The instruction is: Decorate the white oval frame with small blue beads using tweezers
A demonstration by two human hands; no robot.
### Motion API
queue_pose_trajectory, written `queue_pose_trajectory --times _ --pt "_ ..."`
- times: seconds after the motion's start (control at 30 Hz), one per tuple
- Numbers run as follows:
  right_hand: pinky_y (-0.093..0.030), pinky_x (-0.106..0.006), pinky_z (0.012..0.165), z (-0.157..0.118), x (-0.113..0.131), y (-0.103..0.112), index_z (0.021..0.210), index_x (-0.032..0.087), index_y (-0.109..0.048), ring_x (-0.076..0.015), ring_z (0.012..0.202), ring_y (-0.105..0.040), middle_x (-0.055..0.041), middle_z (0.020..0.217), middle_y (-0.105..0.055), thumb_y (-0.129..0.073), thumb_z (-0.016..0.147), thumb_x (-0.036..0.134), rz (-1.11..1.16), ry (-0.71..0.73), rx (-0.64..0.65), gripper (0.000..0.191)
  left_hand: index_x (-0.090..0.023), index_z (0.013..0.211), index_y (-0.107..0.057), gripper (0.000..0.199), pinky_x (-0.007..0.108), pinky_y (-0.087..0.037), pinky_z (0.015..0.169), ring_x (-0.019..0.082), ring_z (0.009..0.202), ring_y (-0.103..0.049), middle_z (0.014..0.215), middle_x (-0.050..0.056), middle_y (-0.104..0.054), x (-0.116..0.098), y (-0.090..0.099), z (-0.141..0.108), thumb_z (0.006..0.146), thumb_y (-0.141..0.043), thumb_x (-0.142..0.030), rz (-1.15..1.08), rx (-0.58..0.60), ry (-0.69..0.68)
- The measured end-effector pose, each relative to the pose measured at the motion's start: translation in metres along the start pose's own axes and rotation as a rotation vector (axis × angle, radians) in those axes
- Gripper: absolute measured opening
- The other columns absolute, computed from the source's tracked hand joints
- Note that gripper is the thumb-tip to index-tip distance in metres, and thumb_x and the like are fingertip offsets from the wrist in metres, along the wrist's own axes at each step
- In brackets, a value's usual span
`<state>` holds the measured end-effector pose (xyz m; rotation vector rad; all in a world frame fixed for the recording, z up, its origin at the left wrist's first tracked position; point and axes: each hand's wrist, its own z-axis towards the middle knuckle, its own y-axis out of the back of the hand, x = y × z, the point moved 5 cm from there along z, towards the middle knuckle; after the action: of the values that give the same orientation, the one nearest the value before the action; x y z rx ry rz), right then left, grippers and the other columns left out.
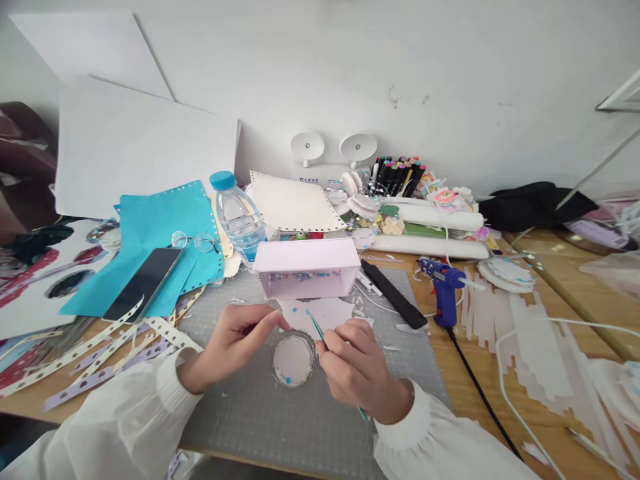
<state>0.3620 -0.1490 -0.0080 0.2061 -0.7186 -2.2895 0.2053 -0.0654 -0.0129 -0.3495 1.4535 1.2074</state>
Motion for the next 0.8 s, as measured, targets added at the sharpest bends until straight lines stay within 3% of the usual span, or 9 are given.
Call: queue_pose_trajectory --times 0.1,0.2,0.27,0.33,0.43,0.5,0.53,0.67,0.8 --pt "-0.045 -0.032 0.066 -0.001 0.011 0.003 0.077 0.021 -0.048 -0.0155 0.070 -0.053 -0.0025 0.074 -0.063 -0.057 0.080 -0.001 -0.108 0.122 -0.002 0.024 -0.013 0.077 -0.071 0.039 0.022 -0.021 0.044 0.007 0.047 -0.027 0.050 -0.005 -0.033 -0.017 -0.011 -0.007 0.093 -0.044 -0.037 -0.081 0.103 0.103" --pt "-0.044 -0.033 0.067 0.000 0.028 0.003 0.079 0.022 -0.048 -0.0162 0.072 -0.053 -0.0039 0.076 -0.064 -0.051 0.082 0.003 -0.166 0.290 0.014 0.019 -0.014 0.056 -0.054 0.045 0.023 -0.020 0.045 0.007 0.050 -0.026 0.052 -0.005 -0.030 -0.029 -0.027 -0.014 0.092 -0.045 -0.039 -0.127 0.206 0.174" --pt "-0.043 -0.032 0.066 0.002 0.035 0.004 0.080 0.022 -0.047 -0.0160 0.070 -0.053 -0.0032 0.075 -0.064 -0.047 0.083 0.004 -0.181 0.349 -0.003 0.018 -0.016 0.050 -0.036 0.048 0.023 -0.020 0.046 0.007 0.051 -0.025 0.051 -0.006 -0.027 -0.033 -0.034 -0.016 0.091 -0.045 -0.039 -0.123 0.203 0.205" --pt "-0.044 -0.031 0.066 0.003 0.036 0.004 0.080 0.024 -0.046 -0.0149 0.069 -0.053 -0.0010 0.075 -0.063 -0.045 0.083 0.003 -0.176 0.335 -0.016 0.021 -0.017 0.050 -0.032 0.048 0.023 -0.021 0.045 0.007 0.048 -0.026 0.048 -0.006 -0.029 -0.035 -0.036 -0.019 0.090 -0.045 -0.039 -0.132 0.177 0.235" --pt "-0.046 -0.031 0.069 0.003 0.025 0.001 0.080 0.025 -0.047 -0.0141 0.072 -0.055 0.0002 0.078 -0.062 -0.049 0.084 0.005 -0.035 0.222 0.042 0.020 -0.018 0.049 -0.038 0.048 0.023 -0.024 0.043 0.007 0.043 -0.030 0.043 -0.005 -0.034 -0.034 -0.033 -0.021 0.090 -0.044 -0.042 -0.169 0.128 0.251" --pt "-0.047 -0.034 0.070 -0.001 0.011 -0.003 0.085 0.024 -0.047 -0.0160 0.075 -0.056 -0.0016 0.081 -0.060 -0.056 0.085 0.017 0.130 0.063 0.096 0.012 -0.017 0.054 -0.047 0.046 0.022 -0.026 0.041 0.007 0.039 -0.031 0.040 -0.006 -0.036 -0.030 -0.025 -0.022 0.090 -0.045 -0.046 -0.201 0.078 0.264" --pt "-0.048 -0.035 0.071 -0.003 0.004 -0.005 0.091 0.024 -0.047 -0.0178 0.079 -0.057 -0.0033 0.085 -0.060 -0.062 0.083 0.024 0.207 -0.039 0.117 0.017 -0.016 0.059 -0.052 0.044 0.022 -0.026 0.041 0.007 0.038 -0.031 0.039 -0.006 -0.037 -0.027 -0.019 -0.023 0.090 -0.045 -0.048 -0.218 0.061 0.271" --pt "-0.047 -0.047 0.087 -0.016 -0.007 -0.021 0.120 0.018 -0.039 -0.0288 0.107 -0.052 -0.0139 0.114 -0.054 -0.081 0.063 0.037 0.358 -0.319 0.322 0.074 -0.015 0.074 -0.058 0.045 0.021 -0.027 0.041 0.007 0.036 -0.031 0.038 -0.008 -0.038 -0.015 0.001 -0.030 0.091 -0.042 -0.053 -0.265 0.061 0.257" --pt "-0.044 -0.048 0.094 -0.024 0.001 -0.039 0.126 0.018 -0.040 -0.0308 0.114 -0.048 -0.0134 0.121 -0.052 -0.083 0.060 0.034 0.405 -0.395 0.591 0.080 -0.017 0.073 -0.053 0.046 0.019 -0.027 0.040 0.007 0.036 -0.031 0.039 -0.008 -0.038 0.001 0.014 -0.041 0.091 -0.040 -0.056 -0.273 0.087 0.305"
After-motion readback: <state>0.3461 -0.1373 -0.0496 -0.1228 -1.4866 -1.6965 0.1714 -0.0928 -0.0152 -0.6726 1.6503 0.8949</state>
